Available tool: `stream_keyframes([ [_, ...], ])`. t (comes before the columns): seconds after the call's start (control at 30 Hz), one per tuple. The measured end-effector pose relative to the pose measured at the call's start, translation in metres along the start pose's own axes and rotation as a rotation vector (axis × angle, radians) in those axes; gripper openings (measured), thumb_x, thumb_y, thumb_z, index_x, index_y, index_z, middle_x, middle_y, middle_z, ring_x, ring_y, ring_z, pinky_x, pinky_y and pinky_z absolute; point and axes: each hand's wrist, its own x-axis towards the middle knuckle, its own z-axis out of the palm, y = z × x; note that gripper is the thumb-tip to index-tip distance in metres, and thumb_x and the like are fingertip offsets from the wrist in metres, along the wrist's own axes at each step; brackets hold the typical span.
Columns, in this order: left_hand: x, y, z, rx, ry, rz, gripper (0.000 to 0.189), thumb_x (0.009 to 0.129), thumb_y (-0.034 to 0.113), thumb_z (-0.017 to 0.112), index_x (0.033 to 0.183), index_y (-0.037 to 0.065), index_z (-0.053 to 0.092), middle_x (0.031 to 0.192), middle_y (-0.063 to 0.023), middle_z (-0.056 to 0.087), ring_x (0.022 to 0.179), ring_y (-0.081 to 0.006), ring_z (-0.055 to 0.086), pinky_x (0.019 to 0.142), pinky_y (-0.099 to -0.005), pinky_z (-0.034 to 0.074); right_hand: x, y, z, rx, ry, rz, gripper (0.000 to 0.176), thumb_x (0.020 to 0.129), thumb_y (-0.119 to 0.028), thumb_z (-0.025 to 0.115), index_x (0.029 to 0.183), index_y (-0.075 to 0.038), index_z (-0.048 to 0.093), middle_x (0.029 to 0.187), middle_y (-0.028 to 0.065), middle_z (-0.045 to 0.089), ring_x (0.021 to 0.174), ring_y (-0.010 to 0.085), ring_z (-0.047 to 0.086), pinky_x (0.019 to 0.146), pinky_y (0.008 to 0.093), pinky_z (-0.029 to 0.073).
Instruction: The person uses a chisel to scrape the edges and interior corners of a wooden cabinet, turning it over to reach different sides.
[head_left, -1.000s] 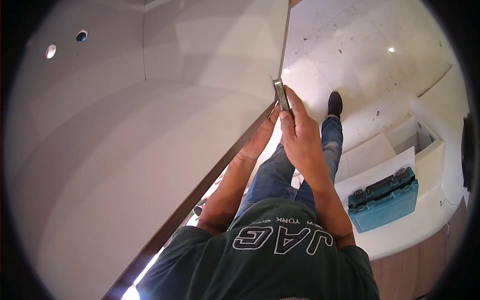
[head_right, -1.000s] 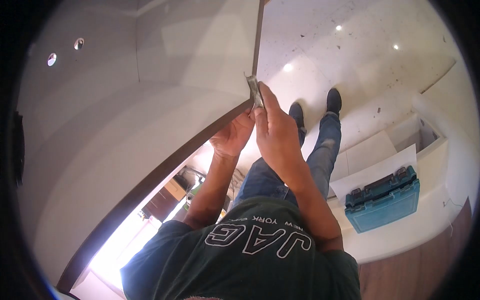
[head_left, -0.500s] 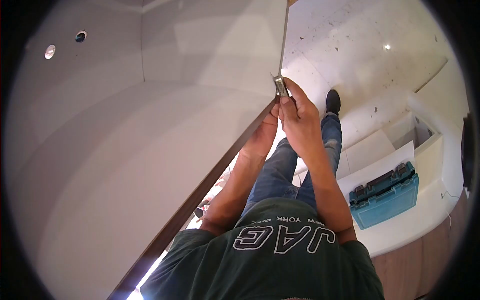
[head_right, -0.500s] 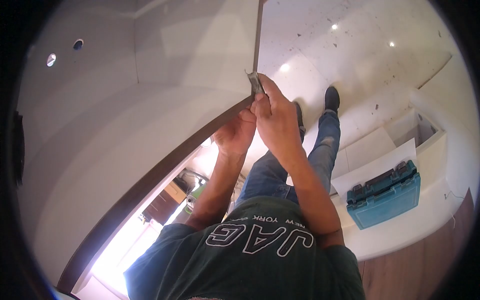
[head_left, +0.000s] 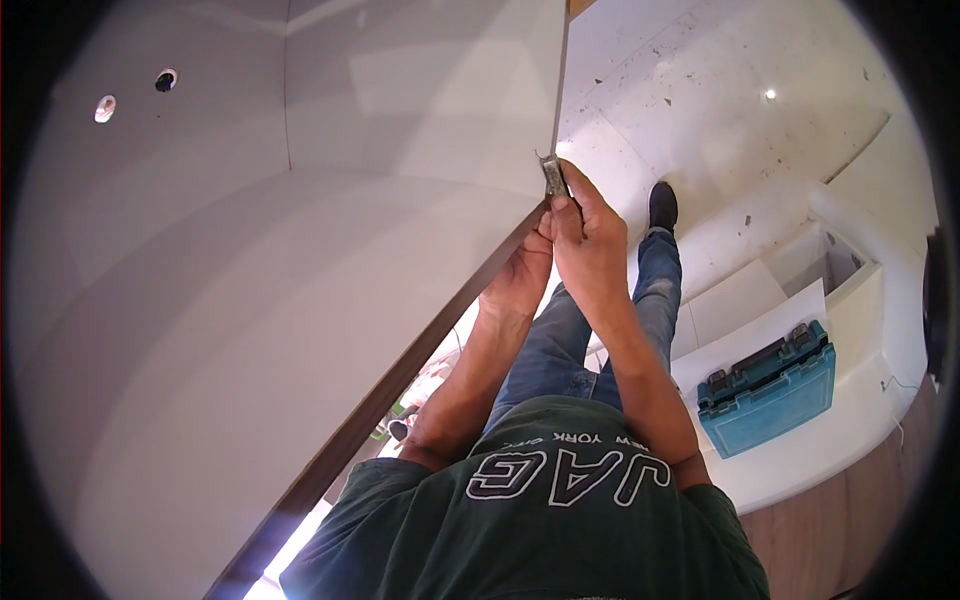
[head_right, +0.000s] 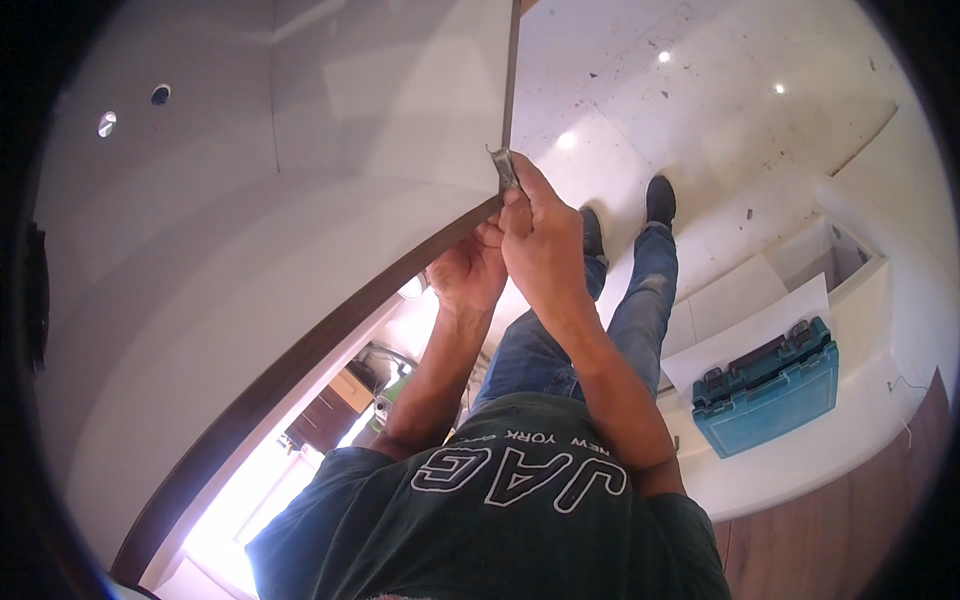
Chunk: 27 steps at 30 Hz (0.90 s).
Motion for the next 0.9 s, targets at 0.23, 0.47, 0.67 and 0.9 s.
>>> stream_keyframes([
  [0.23, 0.004, -0.002, -0.01, 0.108, -0.059, 0.042, 0.041, 0.101, 0.026, 0.068, 0.133, 0.002, 0.06, 0.135, -0.0141, 0.066, 0.126, -0.0329, 0.064, 0.112, -0.0495, 0.051, 0.025, -0.015, -0.009, -0.377, 0.173, -0.269, 0.037, 0.106, -0.006, 0.054, 0.142, -0.001, 0.061, 0.092, 0.0068, 0.07, 0.076, 0.0117, 0.064, 0.073, 0.0281, 0.055],
  [0.47, -0.032, -0.021, -0.007, 0.326, 0.247, -0.108, 0.04, 0.107, 0.032, 0.052, 0.128, -0.002, 0.063, 0.126, -0.0207, 0.068, 0.126, -0.0347, 0.06, 0.109, -0.0461, 0.047, 0.013, -0.057, -0.054, 0.104, 0.15, -0.178, 0.037, 0.11, -0.014, 0.052, 0.144, 0.001, 0.054, 0.077, -0.0008, 0.054, 0.064, 0.0058, 0.049, 0.057, 0.022, 0.044],
  [0.67, -0.086, -0.04, 0.092, 1.988, -0.42, 0.08, 0.025, 0.098, 0.009, 0.067, 0.119, -0.003, 0.063, 0.105, -0.0152, 0.07, 0.097, -0.0346, 0.069, 0.083, -0.043, 0.056, -0.05, 0.006, -0.123, 0.316, 0.228, 0.136, 0.029, 0.109, -0.014, 0.052, 0.132, 0.002, 0.058, 0.077, 0.0007, 0.052, 0.063, 0.0089, 0.051, 0.059, 0.0249, 0.047],
  [0.9, 0.008, -0.062, 0.156, 2.836, -0.191, 0.397, 0.042, 0.096, 0.019, 0.071, 0.126, -0.004, 0.054, 0.117, -0.028, 0.059, 0.104, -0.0472, 0.064, 0.088, -0.0491, 0.055, -0.156, 0.049, -0.146, 0.431, -0.032, 0.571, 0.03, 0.107, -0.013, 0.053, 0.134, 0.001, 0.056, 0.085, 0.0053, 0.061, 0.069, 0.0133, 0.062, 0.062, 0.027, 0.052],
])
